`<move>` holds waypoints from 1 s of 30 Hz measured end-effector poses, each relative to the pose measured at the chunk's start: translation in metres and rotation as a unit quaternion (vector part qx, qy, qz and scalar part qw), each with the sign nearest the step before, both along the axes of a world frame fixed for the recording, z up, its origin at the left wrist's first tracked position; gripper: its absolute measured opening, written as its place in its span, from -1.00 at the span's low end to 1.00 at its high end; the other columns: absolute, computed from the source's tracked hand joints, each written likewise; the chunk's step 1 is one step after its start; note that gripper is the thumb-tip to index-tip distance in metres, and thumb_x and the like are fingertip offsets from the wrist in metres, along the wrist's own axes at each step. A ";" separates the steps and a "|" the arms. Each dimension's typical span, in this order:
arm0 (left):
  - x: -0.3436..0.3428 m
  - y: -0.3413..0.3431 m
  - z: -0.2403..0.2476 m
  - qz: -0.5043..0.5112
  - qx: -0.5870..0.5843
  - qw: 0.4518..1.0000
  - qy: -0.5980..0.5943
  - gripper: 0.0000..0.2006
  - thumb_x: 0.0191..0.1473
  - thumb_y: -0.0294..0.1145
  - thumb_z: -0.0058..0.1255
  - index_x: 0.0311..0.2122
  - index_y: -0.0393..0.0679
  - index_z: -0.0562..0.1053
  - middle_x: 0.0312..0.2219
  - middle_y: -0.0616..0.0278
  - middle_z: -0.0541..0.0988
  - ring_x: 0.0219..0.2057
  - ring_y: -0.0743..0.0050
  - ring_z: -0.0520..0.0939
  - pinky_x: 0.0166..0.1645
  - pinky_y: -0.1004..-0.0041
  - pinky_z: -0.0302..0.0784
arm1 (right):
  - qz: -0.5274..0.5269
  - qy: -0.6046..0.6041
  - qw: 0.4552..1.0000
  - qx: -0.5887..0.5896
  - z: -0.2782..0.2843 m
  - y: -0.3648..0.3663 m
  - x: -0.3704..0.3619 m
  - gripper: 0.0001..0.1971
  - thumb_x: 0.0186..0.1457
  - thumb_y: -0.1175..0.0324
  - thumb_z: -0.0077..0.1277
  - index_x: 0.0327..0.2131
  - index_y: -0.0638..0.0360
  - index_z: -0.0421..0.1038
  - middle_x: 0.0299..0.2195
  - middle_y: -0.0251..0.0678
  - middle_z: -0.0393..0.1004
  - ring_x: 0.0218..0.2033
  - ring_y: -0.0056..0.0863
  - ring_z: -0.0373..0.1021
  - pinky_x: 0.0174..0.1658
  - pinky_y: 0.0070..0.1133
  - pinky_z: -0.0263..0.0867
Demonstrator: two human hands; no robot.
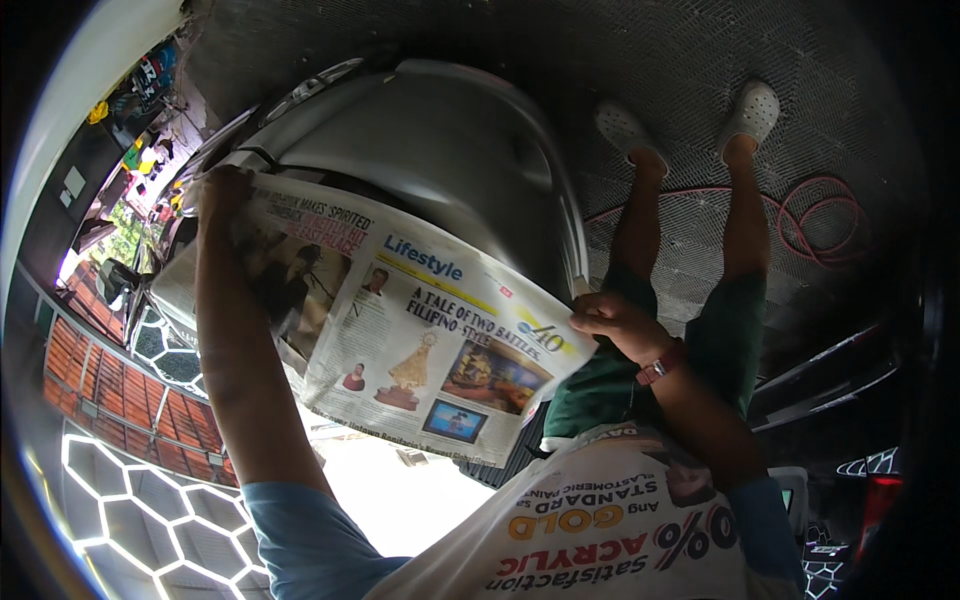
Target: The person covers the front bumper and hood of a maroon car with newspaper sheets. They use masking tape to secure the newspaper in place, smoothing the paper over the curved surfaces and taping the edges to the vehicle's body.
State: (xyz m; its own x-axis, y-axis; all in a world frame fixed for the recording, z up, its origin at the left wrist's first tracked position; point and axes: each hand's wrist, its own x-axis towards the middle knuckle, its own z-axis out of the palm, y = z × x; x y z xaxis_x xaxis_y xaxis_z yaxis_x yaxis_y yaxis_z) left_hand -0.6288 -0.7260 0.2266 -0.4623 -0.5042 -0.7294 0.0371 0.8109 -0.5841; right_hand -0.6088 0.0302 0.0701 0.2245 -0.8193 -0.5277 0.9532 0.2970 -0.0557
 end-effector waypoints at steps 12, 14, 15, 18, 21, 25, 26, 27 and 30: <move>-0.045 0.085 -0.040 0.312 -0.016 0.941 0.127 -0.60 0.12 0.04 0.24 -0.11 -0.05 0.71 -0.46 0.12 0.74 -0.39 0.19 0.76 -0.24 0.19 0.59 | -0.089 -0.123 0.988 0.005 -0.003 0.016 -0.086 -0.81 0.26 0.28 0.19 -0.33 0.20 0.55 -0.33 -0.50 0.51 -0.28 -0.72 0.39 -0.13 -0.64 0.27; -0.044 0.089 -0.041 0.275 -0.025 0.951 0.141 -0.59 0.11 0.03 0.24 -0.08 -0.03 0.70 -0.39 0.08 0.76 -0.29 0.09 0.78 -0.15 0.14 0.61 | -0.112 -0.144 0.983 0.001 -0.001 0.017 -0.086 -0.83 0.25 0.30 0.18 -0.33 0.20 0.55 -0.32 -0.49 0.52 -0.28 -0.71 0.40 -0.13 -0.63 0.28; -0.043 0.092 -0.041 0.257 -0.029 0.955 0.148 -0.59 0.11 0.03 0.24 -0.07 -0.03 0.70 -0.36 0.05 0.76 -0.24 0.05 0.79 -0.11 0.12 0.62 | -0.123 -0.154 0.980 0.004 0.001 0.016 -0.086 -0.83 0.25 0.30 0.19 -0.31 0.20 0.55 -0.31 -0.48 0.53 -0.27 -0.71 0.41 -0.14 -0.62 0.30; -0.037 0.108 -0.043 0.164 -0.094 0.969 0.156 -0.58 0.10 0.04 0.24 -0.03 0.01 0.69 -0.24 -0.02 0.76 -0.09 -0.08 0.76 0.03 0.02 0.60 | -0.154 -0.180 0.970 0.053 0.000 0.017 -0.076 -0.84 0.25 0.32 0.18 -0.25 0.21 0.54 -0.29 -0.45 0.53 -0.27 -0.68 0.43 -0.15 -0.60 0.34; -0.050 0.126 -0.035 0.148 -0.105 0.972 0.151 -0.58 0.10 0.06 0.23 -0.03 0.05 0.68 -0.18 -0.05 0.75 -0.03 -0.13 0.73 0.08 -0.01 0.59 | -0.197 -0.196 0.952 0.130 -0.001 0.009 -0.071 -0.84 0.24 0.32 0.16 -0.21 0.20 0.52 -0.30 -0.43 0.53 -0.28 -0.66 0.45 -0.17 -0.58 0.38; -0.059 0.136 -0.015 0.088 -0.105 0.982 0.134 -0.63 0.11 0.01 0.21 -0.08 0.03 0.69 -0.21 -0.06 0.75 -0.08 -0.17 0.74 0.05 -0.04 0.59 | -0.218 -0.196 0.937 0.188 0.006 -0.009 -0.094 -0.86 0.24 0.30 0.14 -0.25 0.16 0.50 -0.32 -0.41 0.53 -0.30 -0.62 0.46 -0.17 -0.58 0.41; -0.053 0.135 -0.013 0.078 -0.097 0.983 0.137 -0.65 0.11 -0.01 0.20 -0.10 0.02 0.70 -0.22 -0.07 0.75 -0.09 -0.18 0.74 0.04 -0.05 0.60 | -0.218 -0.200 0.935 0.197 0.008 -0.009 -0.096 -0.86 0.24 0.30 0.14 -0.26 0.15 0.50 -0.32 -0.41 0.53 -0.31 -0.62 0.46 -0.17 -0.58 0.41; -0.050 0.135 -0.010 0.069 -0.089 0.984 0.140 -0.67 0.11 -0.03 0.19 -0.13 0.02 0.70 -0.23 -0.07 0.75 -0.10 -0.19 0.74 0.03 -0.05 0.60 | -0.216 -0.203 0.934 0.197 0.010 -0.009 -0.095 -0.86 0.24 0.30 0.13 -0.27 0.15 0.50 -0.33 -0.40 0.53 -0.31 -0.62 0.46 -0.17 -0.58 0.41; -0.047 0.140 -0.011 0.019 -0.110 0.984 0.141 -0.71 0.11 -0.07 0.18 -0.18 -0.01 0.70 -0.27 -0.06 0.74 -0.14 -0.20 0.74 0.01 -0.07 0.60 | -0.215 -0.208 0.934 0.193 0.007 -0.007 -0.088 -0.86 0.25 0.30 0.12 -0.29 0.15 0.51 -0.34 -0.40 0.53 -0.31 -0.63 0.46 -0.18 -0.58 0.41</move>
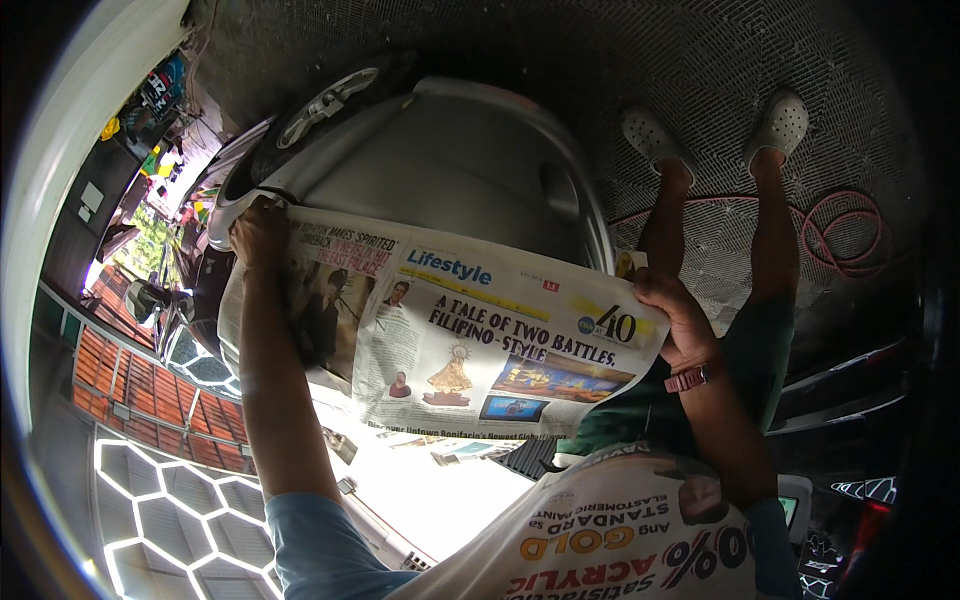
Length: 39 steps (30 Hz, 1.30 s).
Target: The person covers the front bumper and hood of a maroon car with newspaper sheets. They use masking tape to secure the newspaper in place, smoothing the paper over the curved surfaces and taping the edges to the vehicle's body.
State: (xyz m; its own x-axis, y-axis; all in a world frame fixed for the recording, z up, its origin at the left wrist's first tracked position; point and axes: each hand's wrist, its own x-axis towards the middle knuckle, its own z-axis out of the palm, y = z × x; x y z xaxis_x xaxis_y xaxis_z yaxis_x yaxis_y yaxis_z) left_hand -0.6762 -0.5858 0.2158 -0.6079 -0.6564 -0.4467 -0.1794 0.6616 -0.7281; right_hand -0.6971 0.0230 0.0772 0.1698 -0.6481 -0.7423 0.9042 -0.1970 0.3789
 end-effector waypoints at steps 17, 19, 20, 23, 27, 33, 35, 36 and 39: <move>-0.023 0.021 0.006 -0.176 0.234 0.952 -0.088 -0.84 0.01 -0.30 0.26 -0.25 0.02 0.64 -0.22 0.22 0.59 0.00 0.08 0.53 0.20 0.09 0.34 | 0.071 -0.042 0.996 -0.029 0.007 0.007 0.043 -0.91 0.27 0.38 0.17 -0.32 0.13 0.55 -0.35 -0.46 0.58 -0.31 -0.66 0.53 -0.19 -0.61 0.44; -0.024 0.024 0.008 -0.164 0.238 0.952 -0.101 -0.84 0.06 -0.27 0.21 -0.24 0.01 0.65 -0.20 0.21 0.60 0.01 0.07 0.54 0.22 0.08 0.35 | 0.083 -0.011 0.995 -0.049 0.009 0.010 0.045 -0.92 0.27 0.38 0.19 -0.30 0.14 0.56 -0.34 -0.47 0.59 -0.29 -0.69 0.51 -0.15 -0.63 0.42; -0.025 0.028 0.010 -0.145 0.229 0.956 -0.111 -0.83 0.11 -0.23 0.17 -0.23 0.00 0.66 -0.18 0.20 0.61 0.03 0.06 0.54 0.24 0.06 0.35 | 0.088 0.003 0.994 -0.059 0.010 0.012 0.046 -0.92 0.27 0.37 0.19 -0.28 0.14 0.57 -0.33 -0.48 0.59 -0.28 -0.71 0.50 -0.13 -0.64 0.41; -0.033 0.059 0.001 0.058 0.140 0.976 -0.155 -0.66 0.26 -0.05 0.03 -0.12 -0.06 0.65 -0.07 0.10 0.62 0.14 0.01 0.51 0.32 -0.01 0.31 | 0.087 0.046 0.991 -0.089 0.020 0.017 0.042 -0.93 0.28 0.37 0.19 -0.26 0.13 0.58 -0.31 -0.50 0.60 -0.26 -0.75 0.48 -0.12 -0.67 0.38; -0.025 0.086 0.005 0.095 0.151 0.937 -0.300 -0.28 0.32 0.29 -0.10 0.30 -0.13 0.41 0.24 -0.19 0.44 0.35 -0.21 0.34 0.43 -0.07 0.19 | 0.059 0.063 0.991 -0.101 0.034 0.017 0.021 -0.93 0.30 0.37 0.19 -0.27 0.12 0.57 -0.33 -0.53 0.59 -0.26 -0.79 0.45 -0.15 -0.69 0.34; -0.034 0.099 0.010 0.160 0.171 0.938 -0.255 -0.11 0.21 0.37 0.04 0.42 -0.13 0.27 0.36 -0.17 0.29 0.42 -0.26 0.23 0.49 -0.01 0.11 | 0.046 0.166 0.980 -0.096 0.030 0.018 -0.010 -0.87 0.33 0.36 0.15 -0.33 0.13 0.51 -0.40 -0.57 0.51 -0.29 -0.83 0.38 -0.17 -0.67 0.30; -0.038 0.094 0.014 0.174 0.185 0.933 -0.253 -0.08 0.18 0.38 0.09 0.42 -0.13 0.26 0.37 -0.14 0.28 0.43 -0.21 0.22 0.50 0.01 0.11 | 0.068 0.224 0.968 -0.094 0.024 0.016 -0.015 -0.85 0.34 0.36 0.14 -0.35 0.13 0.50 -0.42 -0.57 0.49 -0.30 -0.83 0.36 -0.17 -0.64 0.30; -0.041 0.093 0.016 0.181 0.188 0.930 -0.260 -0.07 0.16 0.38 0.11 0.42 -0.12 0.26 0.38 -0.12 0.28 0.43 -0.20 0.23 0.50 0.03 0.12 | 0.084 0.248 0.961 -0.093 0.023 0.017 -0.011 -0.84 0.33 0.35 0.14 -0.36 0.13 0.50 -0.43 -0.57 0.48 -0.31 -0.82 0.36 -0.17 -0.63 0.30; -0.044 0.083 0.019 0.198 0.222 0.921 -0.253 -0.05 0.11 0.34 0.21 0.42 -0.11 0.27 0.38 -0.08 0.29 0.42 -0.16 0.26 0.48 0.05 0.19 | 0.136 0.314 0.934 -0.104 0.014 0.019 0.014 -0.82 0.33 0.31 0.15 -0.36 0.13 0.51 -0.45 -0.54 0.48 -0.33 -0.78 0.35 -0.18 -0.60 0.31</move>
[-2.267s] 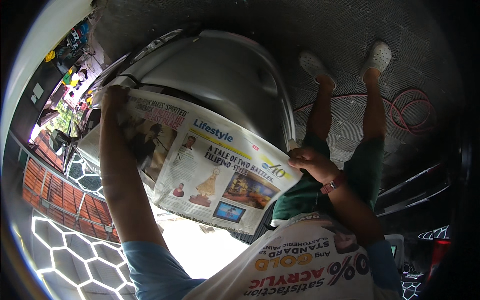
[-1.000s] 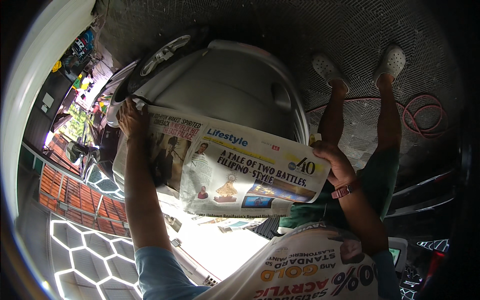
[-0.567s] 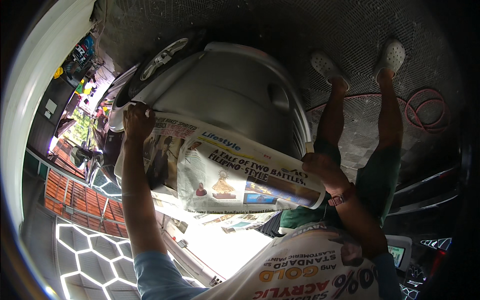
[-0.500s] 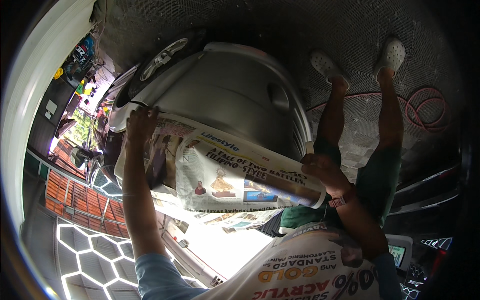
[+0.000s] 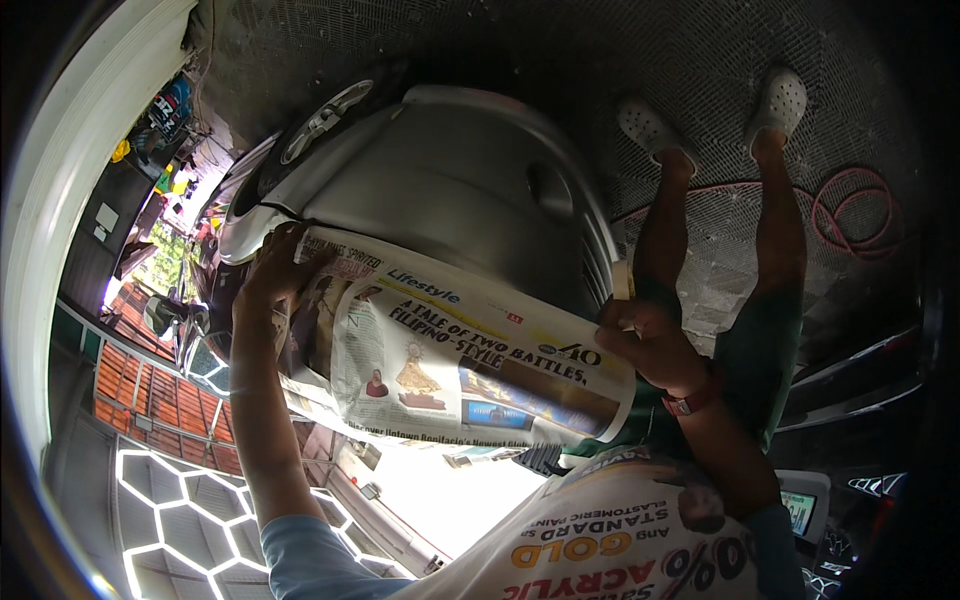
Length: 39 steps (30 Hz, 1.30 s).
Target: The person covers the front bumper and hood of a maroon car with newspaper sheets. They use masking tape to secure the newspaper in place, smoothing the paper over the curved surfaces and taping the edges to the vehicle's body.
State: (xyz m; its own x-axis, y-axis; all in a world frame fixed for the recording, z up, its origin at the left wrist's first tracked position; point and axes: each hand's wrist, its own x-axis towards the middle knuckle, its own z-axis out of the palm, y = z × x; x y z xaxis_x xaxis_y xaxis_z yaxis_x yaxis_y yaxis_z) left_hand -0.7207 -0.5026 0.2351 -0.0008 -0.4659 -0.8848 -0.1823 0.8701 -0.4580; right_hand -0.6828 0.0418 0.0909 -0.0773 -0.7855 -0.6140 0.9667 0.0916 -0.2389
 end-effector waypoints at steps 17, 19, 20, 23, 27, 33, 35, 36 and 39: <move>-0.027 0.135 -0.005 -0.072 0.121 0.989 0.044 0.04 -0.16 0.06 0.52 0.40 -0.10 0.28 0.32 -0.05 0.38 0.35 -0.16 0.37 0.44 0.01 0.28 | 0.124 0.070 0.990 -0.016 -0.032 -0.022 0.090 -0.71 0.36 0.13 0.14 -0.27 0.18 0.54 -0.43 -0.35 0.51 -0.36 -0.53 0.44 -0.21 -0.47 0.40; -0.022 0.139 -0.004 -0.093 0.131 0.987 0.030 0.05 -0.12 0.07 0.49 0.42 -0.13 0.25 0.34 -0.06 0.36 0.37 -0.16 0.34 0.46 -0.01 0.24 | 0.119 0.075 0.990 -0.022 -0.034 -0.027 0.099 -0.75 0.34 0.18 0.13 -0.26 0.18 0.55 -0.41 -0.35 0.55 -0.36 -0.50 0.48 -0.21 -0.47 0.42; -0.020 0.144 -0.004 -0.106 0.133 0.985 0.029 0.06 -0.12 0.07 0.49 0.43 -0.14 0.23 0.35 -0.06 0.34 0.38 -0.16 0.32 0.47 -0.02 0.21 | 0.117 0.077 0.990 -0.025 -0.036 -0.029 0.105 -0.77 0.33 0.20 0.13 -0.26 0.18 0.56 -0.40 -0.34 0.58 -0.37 -0.49 0.49 -0.21 -0.48 0.43; -0.015 0.159 -0.006 -0.124 0.138 0.982 0.024 0.09 -0.12 0.08 0.47 0.45 -0.15 0.19 0.38 -0.07 0.30 0.41 -0.16 0.28 0.49 -0.07 0.14 | 0.129 0.097 0.987 -0.003 -0.037 -0.036 0.122 -0.77 0.33 0.21 0.13 -0.29 0.17 0.55 -0.42 -0.29 0.57 -0.39 -0.44 0.50 -0.20 -0.48 0.43; -0.008 0.179 -0.009 -0.145 0.135 0.980 0.015 0.12 -0.08 0.27 0.34 0.46 -0.19 0.17 0.41 -0.07 0.26 0.42 -0.18 0.25 0.51 -0.19 0.00 | 0.131 0.076 0.988 0.024 -0.032 -0.044 0.139 -0.76 0.32 0.19 0.13 -0.30 0.17 0.56 -0.42 -0.23 0.59 -0.38 -0.38 0.53 -0.21 -0.44 0.44; 0.003 0.201 -0.009 -0.180 0.151 0.972 0.020 0.12 -0.08 0.29 0.34 0.45 -0.22 0.18 0.42 -0.06 0.25 0.45 -0.14 0.21 0.53 -0.21 -0.05 | 0.105 0.122 0.985 0.068 -0.023 -0.053 0.163 -0.75 0.29 0.17 0.14 -0.30 0.16 0.58 -0.41 -0.20 0.63 -0.36 -0.25 0.59 -0.23 -0.36 0.48; 0.004 0.210 -0.010 -0.181 0.155 0.971 0.013 0.12 -0.10 0.27 0.36 0.45 -0.20 0.20 0.42 -0.02 0.25 0.46 -0.10 0.20 0.53 -0.19 -0.06 | 0.099 0.134 0.983 0.075 -0.019 -0.056 0.167 -0.76 0.28 0.18 0.15 -0.32 0.14 0.58 -0.41 -0.20 0.63 -0.36 -0.23 0.59 -0.24 -0.34 0.49; 0.003 0.215 -0.010 -0.180 0.157 0.971 0.012 0.11 -0.11 0.26 0.37 0.44 -0.17 0.20 0.42 0.00 0.25 0.46 -0.07 0.20 0.54 -0.18 -0.06 | 0.095 0.140 0.982 0.079 -0.017 -0.057 0.169 -0.77 0.28 0.18 0.15 -0.33 0.13 0.58 -0.41 -0.20 0.63 -0.36 -0.22 0.60 -0.24 -0.33 0.49; 0.005 0.218 -0.015 -0.178 0.161 0.971 0.006 0.11 -0.15 0.25 0.40 0.43 -0.15 0.22 0.40 0.03 0.27 0.45 -0.04 0.21 0.53 -0.18 -0.06 | 0.092 0.165 0.977 0.100 -0.006 -0.056 0.159 -0.78 0.27 0.21 0.16 -0.36 0.13 0.57 -0.43 -0.21 0.62 -0.36 -0.23 0.59 -0.25 -0.32 0.47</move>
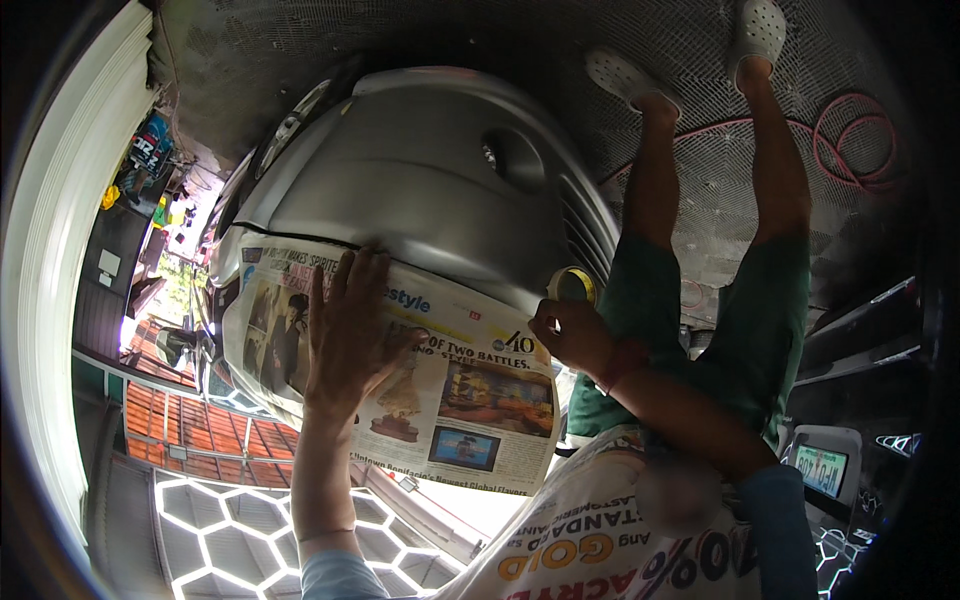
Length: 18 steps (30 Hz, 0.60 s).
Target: The person covers the front bumper and hood of a maroon car with newspaper sheets. They use masking tape to secure the newspaper in place, smoothing the paper over the curved surfaces and taping the edges to the vehicle's body.
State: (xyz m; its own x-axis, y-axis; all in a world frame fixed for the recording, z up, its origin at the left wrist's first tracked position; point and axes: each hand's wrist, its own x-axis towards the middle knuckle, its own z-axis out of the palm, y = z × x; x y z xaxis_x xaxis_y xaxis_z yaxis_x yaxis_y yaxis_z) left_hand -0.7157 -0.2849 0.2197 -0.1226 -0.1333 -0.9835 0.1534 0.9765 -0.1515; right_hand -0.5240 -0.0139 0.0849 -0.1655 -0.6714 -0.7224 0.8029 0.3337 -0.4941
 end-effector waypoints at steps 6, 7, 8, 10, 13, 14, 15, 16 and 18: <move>0.013 -0.003 -0.001 -0.014 0.068 0.997 0.033 0.11 -0.19 0.28 0.39 0.40 -0.16 0.25 0.37 0.04 0.29 0.41 -0.05 0.26 0.50 -0.21 0.01 | 0.022 0.078 0.993 0.086 0.025 -0.005 -0.010 -0.82 0.27 0.22 0.17 -0.33 0.09 0.61 -0.47 -0.23 0.59 -0.37 -0.20 0.54 -0.22 -0.27 0.40; 0.016 -0.002 -0.003 -0.014 0.077 0.996 0.037 0.11 -0.19 0.29 0.38 0.40 -0.17 0.26 0.37 0.04 0.29 0.40 -0.06 0.27 0.50 -0.21 0.02 | 0.014 0.101 0.990 0.092 0.025 -0.009 -0.005 -0.81 0.27 0.21 0.17 -0.33 0.08 0.62 -0.47 -0.24 0.59 -0.37 -0.19 0.53 -0.21 -0.25 0.39; 0.017 0.000 -0.004 -0.007 0.086 0.996 0.029 0.10 -0.18 0.28 0.38 0.39 -0.17 0.26 0.37 0.02 0.29 0.40 -0.08 0.26 0.49 -0.21 0.03 | 0.006 0.124 0.987 0.098 0.024 -0.012 -0.001 -0.81 0.27 0.19 0.17 -0.32 0.06 0.62 -0.48 -0.24 0.58 -0.36 -0.17 0.52 -0.20 -0.24 0.37; 0.020 0.005 -0.006 0.007 0.104 0.994 0.013 0.07 -0.15 0.26 0.38 0.39 -0.17 0.28 0.37 0.00 0.28 0.40 -0.12 0.26 0.49 -0.21 0.04 | 0.038 0.102 0.988 0.109 0.027 -0.016 0.005 -0.83 0.27 0.20 0.15 -0.32 0.03 0.63 -0.47 -0.23 0.59 -0.35 -0.16 0.52 -0.16 -0.24 0.35; 0.027 0.016 -0.004 -0.013 0.136 0.991 0.015 0.02 -0.01 0.36 0.21 0.40 -0.18 0.26 0.33 -0.07 0.30 0.40 -0.15 0.27 0.49 -0.26 0.04 | 0.058 0.119 0.982 0.137 0.031 -0.024 0.008 -0.81 0.27 0.20 0.15 -0.35 0.04 0.64 -0.51 -0.21 0.57 -0.38 -0.15 0.51 -0.19 -0.23 0.35; 0.031 0.019 -0.003 -0.013 0.130 0.991 0.016 0.02 0.01 0.36 0.19 0.41 -0.17 0.25 0.34 -0.08 0.29 0.42 -0.17 0.24 0.50 -0.25 0.03 | 0.060 0.122 0.980 0.147 0.032 -0.025 0.007 -0.80 0.27 0.20 0.15 -0.36 0.05 0.64 -0.53 -0.21 0.57 -0.40 -0.15 0.51 -0.20 -0.23 0.34; 0.037 0.021 -0.002 -0.012 0.124 0.992 0.017 0.01 0.03 0.36 0.16 0.42 -0.16 0.24 0.35 -0.09 0.28 0.43 -0.19 0.21 0.50 -0.24 0.03 | 0.059 0.113 0.981 0.148 0.030 -0.026 0.006 -0.79 0.26 0.20 0.15 -0.37 0.05 0.64 -0.54 -0.22 0.57 -0.42 -0.15 0.52 -0.20 -0.23 0.35; 0.040 0.023 -0.001 -0.011 0.118 0.993 0.016 0.00 0.05 0.37 0.14 0.43 -0.16 0.24 0.36 -0.11 0.26 0.45 -0.20 0.19 0.51 -0.23 0.02 | 0.059 0.102 0.982 0.150 0.028 -0.027 0.005 -0.79 0.26 0.19 0.15 -0.38 0.05 0.65 -0.56 -0.23 0.57 -0.45 -0.15 0.52 -0.21 -0.23 0.35; 0.040 0.031 0.001 0.009 0.095 0.995 0.007 0.01 0.06 0.37 0.13 0.44 -0.15 0.23 0.39 -0.11 0.24 0.48 -0.22 0.13 0.53 -0.20 -0.01 | 0.058 0.081 0.983 0.152 0.026 -0.029 0.004 -0.77 0.26 0.18 0.15 -0.39 0.06 0.65 -0.58 -0.25 0.58 -0.50 -0.16 0.53 -0.23 -0.24 0.35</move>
State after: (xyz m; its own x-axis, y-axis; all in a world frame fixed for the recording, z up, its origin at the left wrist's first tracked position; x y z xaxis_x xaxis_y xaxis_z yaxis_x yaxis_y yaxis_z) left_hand -0.6757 -0.2537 0.2203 -0.1359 0.0528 -0.9893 0.1341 0.9904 0.0345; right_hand -0.5198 -0.0424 0.1107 -0.2295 -0.4501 -0.8630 0.6700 0.5701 -0.4755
